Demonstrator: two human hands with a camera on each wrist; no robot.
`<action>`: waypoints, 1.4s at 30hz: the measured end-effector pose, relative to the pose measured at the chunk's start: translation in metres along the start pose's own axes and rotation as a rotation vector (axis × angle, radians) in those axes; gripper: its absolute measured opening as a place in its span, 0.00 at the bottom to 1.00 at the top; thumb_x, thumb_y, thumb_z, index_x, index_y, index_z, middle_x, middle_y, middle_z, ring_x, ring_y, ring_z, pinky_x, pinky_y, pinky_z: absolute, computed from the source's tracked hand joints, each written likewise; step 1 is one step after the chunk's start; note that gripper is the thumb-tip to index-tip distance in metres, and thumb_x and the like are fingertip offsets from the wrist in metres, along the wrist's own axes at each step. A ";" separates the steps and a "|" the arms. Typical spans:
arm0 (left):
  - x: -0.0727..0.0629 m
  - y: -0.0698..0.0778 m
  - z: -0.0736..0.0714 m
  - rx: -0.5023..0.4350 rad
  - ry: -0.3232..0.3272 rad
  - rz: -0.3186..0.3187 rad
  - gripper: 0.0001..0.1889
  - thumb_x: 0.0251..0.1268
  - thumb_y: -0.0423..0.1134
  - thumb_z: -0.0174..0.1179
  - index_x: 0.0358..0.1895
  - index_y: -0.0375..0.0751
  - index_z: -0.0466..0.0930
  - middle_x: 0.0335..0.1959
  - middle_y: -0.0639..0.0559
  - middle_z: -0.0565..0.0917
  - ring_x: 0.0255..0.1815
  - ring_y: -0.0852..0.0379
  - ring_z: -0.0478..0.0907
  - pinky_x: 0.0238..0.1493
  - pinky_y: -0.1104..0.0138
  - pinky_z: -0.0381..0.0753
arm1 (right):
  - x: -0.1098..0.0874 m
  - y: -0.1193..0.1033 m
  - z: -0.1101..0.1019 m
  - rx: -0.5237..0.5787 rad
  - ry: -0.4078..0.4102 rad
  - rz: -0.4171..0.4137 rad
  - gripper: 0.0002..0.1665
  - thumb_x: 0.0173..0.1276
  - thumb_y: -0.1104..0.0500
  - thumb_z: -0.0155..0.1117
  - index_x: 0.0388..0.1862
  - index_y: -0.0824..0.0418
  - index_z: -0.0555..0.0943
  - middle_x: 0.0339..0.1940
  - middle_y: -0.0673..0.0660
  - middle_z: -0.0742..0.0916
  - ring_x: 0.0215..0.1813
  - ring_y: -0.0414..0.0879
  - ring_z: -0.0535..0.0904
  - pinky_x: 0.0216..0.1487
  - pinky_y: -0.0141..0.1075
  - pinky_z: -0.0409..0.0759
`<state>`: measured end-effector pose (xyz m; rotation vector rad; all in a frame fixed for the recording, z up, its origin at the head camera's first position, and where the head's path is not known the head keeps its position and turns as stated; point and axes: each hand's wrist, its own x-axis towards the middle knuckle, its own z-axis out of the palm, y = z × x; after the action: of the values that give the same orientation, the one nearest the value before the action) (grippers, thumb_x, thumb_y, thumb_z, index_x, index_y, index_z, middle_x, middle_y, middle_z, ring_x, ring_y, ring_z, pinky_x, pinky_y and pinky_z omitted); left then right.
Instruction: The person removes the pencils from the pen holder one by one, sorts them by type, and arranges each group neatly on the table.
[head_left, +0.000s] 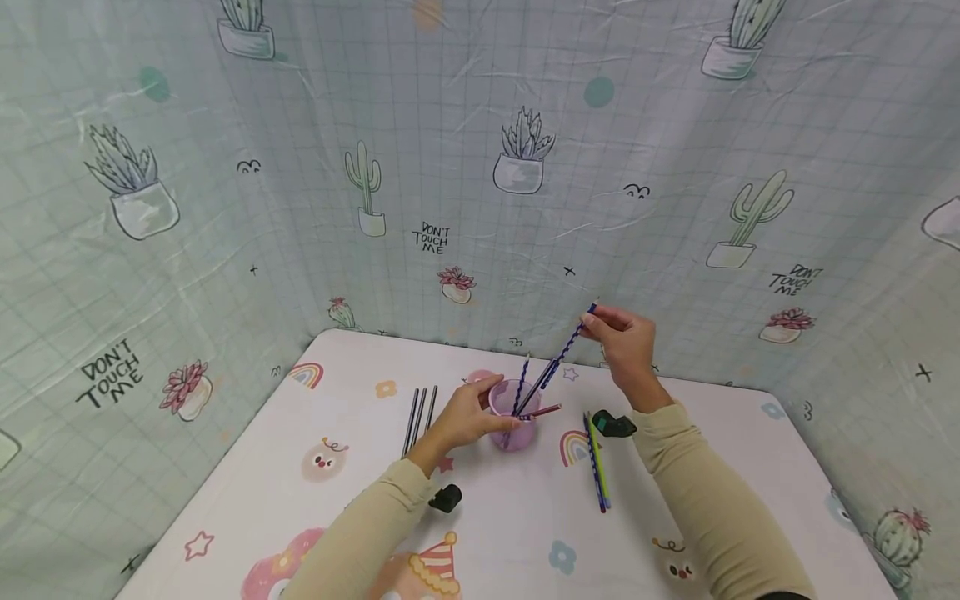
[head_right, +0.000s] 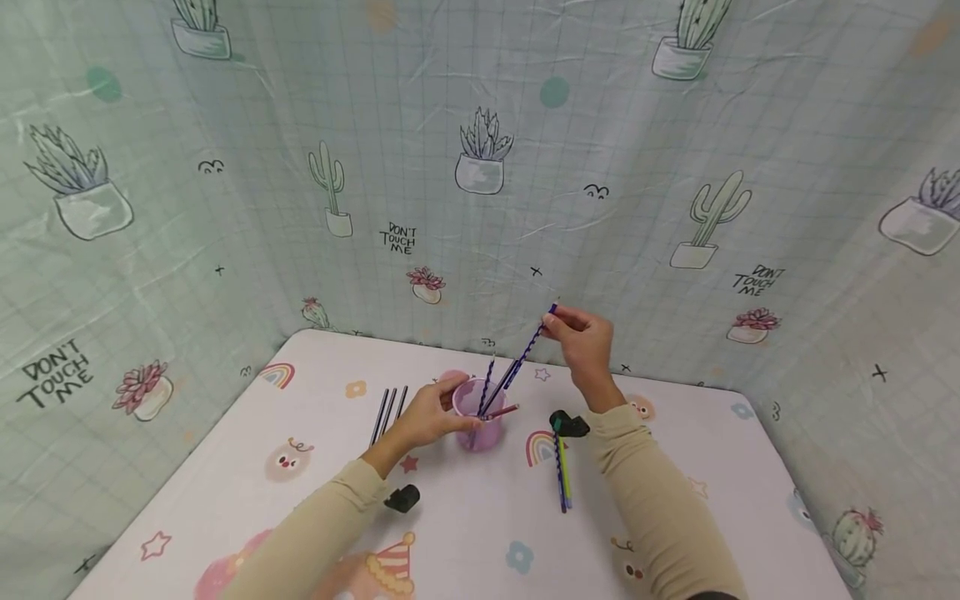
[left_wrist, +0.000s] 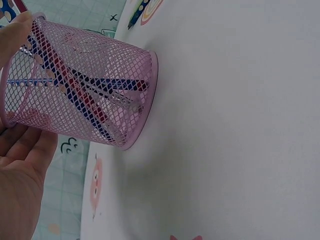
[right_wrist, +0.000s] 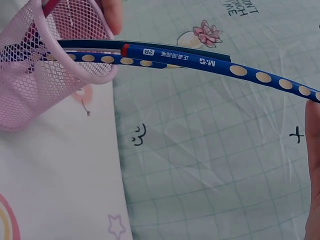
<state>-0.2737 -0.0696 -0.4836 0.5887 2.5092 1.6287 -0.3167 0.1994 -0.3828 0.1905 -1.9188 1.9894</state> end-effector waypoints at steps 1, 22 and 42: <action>0.000 0.000 0.000 0.006 -0.001 0.002 0.49 0.54 0.44 0.81 0.76 0.28 0.66 0.71 0.35 0.78 0.70 0.43 0.79 0.70 0.55 0.82 | 0.000 -0.001 -0.001 0.009 0.004 -0.007 0.12 0.69 0.68 0.71 0.49 0.73 0.86 0.33 0.44 0.91 0.36 0.36 0.91 0.43 0.30 0.90; 0.000 -0.007 -0.001 0.003 0.004 -0.005 0.49 0.54 0.46 0.81 0.77 0.31 0.66 0.72 0.37 0.78 0.72 0.39 0.78 0.72 0.52 0.80 | 0.001 -0.012 -0.032 0.033 0.029 0.003 0.09 0.68 0.67 0.72 0.45 0.70 0.87 0.33 0.47 0.91 0.35 0.38 0.91 0.43 0.29 0.90; -0.005 -0.005 0.001 -0.004 0.000 -0.029 0.50 0.54 0.47 0.81 0.78 0.34 0.65 0.75 0.41 0.75 0.74 0.45 0.76 0.73 0.54 0.79 | -0.011 0.006 -0.063 -0.139 -0.127 0.191 0.25 0.71 0.67 0.70 0.60 0.84 0.77 0.32 0.41 0.91 0.37 0.35 0.91 0.47 0.33 0.91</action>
<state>-0.2701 -0.0720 -0.4887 0.5502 2.5012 1.6239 -0.2987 0.2591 -0.3968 0.1025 -2.2216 1.9944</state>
